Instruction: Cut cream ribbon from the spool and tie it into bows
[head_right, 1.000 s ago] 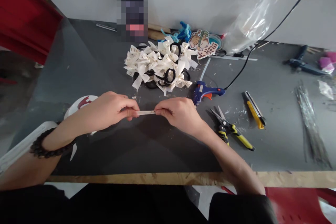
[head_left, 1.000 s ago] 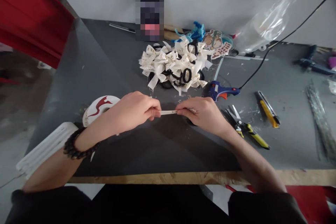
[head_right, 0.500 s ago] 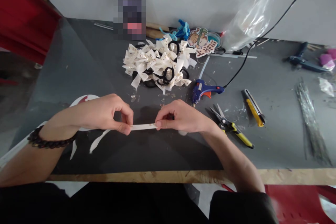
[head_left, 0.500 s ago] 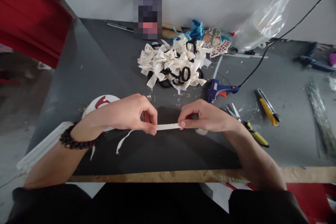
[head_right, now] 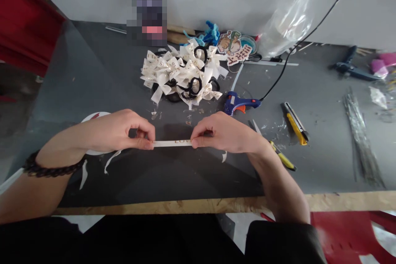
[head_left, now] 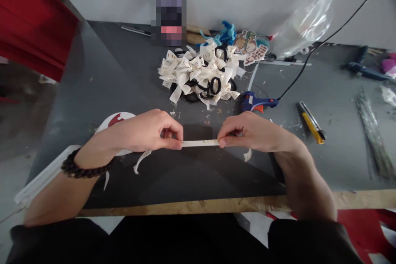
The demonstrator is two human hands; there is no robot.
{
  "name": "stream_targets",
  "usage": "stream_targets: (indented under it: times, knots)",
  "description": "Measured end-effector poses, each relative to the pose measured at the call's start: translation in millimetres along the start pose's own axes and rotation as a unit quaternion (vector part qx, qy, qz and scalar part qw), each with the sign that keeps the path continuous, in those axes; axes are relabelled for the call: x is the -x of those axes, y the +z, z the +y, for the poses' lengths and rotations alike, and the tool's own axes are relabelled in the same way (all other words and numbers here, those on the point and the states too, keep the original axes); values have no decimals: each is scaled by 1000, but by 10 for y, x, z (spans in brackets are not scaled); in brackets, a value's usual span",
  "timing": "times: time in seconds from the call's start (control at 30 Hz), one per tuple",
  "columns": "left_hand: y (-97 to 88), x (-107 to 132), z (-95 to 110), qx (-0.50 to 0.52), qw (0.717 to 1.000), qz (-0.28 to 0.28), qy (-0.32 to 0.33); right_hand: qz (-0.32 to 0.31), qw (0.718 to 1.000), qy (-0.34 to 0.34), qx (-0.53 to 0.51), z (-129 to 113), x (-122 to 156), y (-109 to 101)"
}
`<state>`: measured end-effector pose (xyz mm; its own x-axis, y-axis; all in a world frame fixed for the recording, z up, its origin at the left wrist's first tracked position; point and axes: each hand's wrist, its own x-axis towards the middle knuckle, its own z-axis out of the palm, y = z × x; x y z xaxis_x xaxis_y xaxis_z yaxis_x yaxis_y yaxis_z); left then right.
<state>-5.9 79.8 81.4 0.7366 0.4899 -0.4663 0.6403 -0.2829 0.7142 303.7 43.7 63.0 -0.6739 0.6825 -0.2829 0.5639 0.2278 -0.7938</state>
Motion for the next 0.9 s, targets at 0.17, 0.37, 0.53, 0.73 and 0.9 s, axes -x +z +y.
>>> stream_targets:
  times: [0.17, 0.37, 0.53, 0.73, 0.9]
  knots:
    - [-101, 70, -82, -40, 998, -8, -49, 25, 999, 19, 15, 72, 67, -70]
    - [-150, 76, -183, -37, 999, -28, -21, 20, 999, 38, 16, 100, 78, -125]
    - [-168, 83, -196, -11, 998, -62, 20, -38, 999, -9, 12, 96, 74, -151]
    - [-191, 69, -201, -22, 992, -121, 7, -72, 997, -2, 35, 36, 116, -194]
    - [-238, 56, -256, -9, 993, -120, 13, -60, 997, -3, 52, 69, 144, -241]
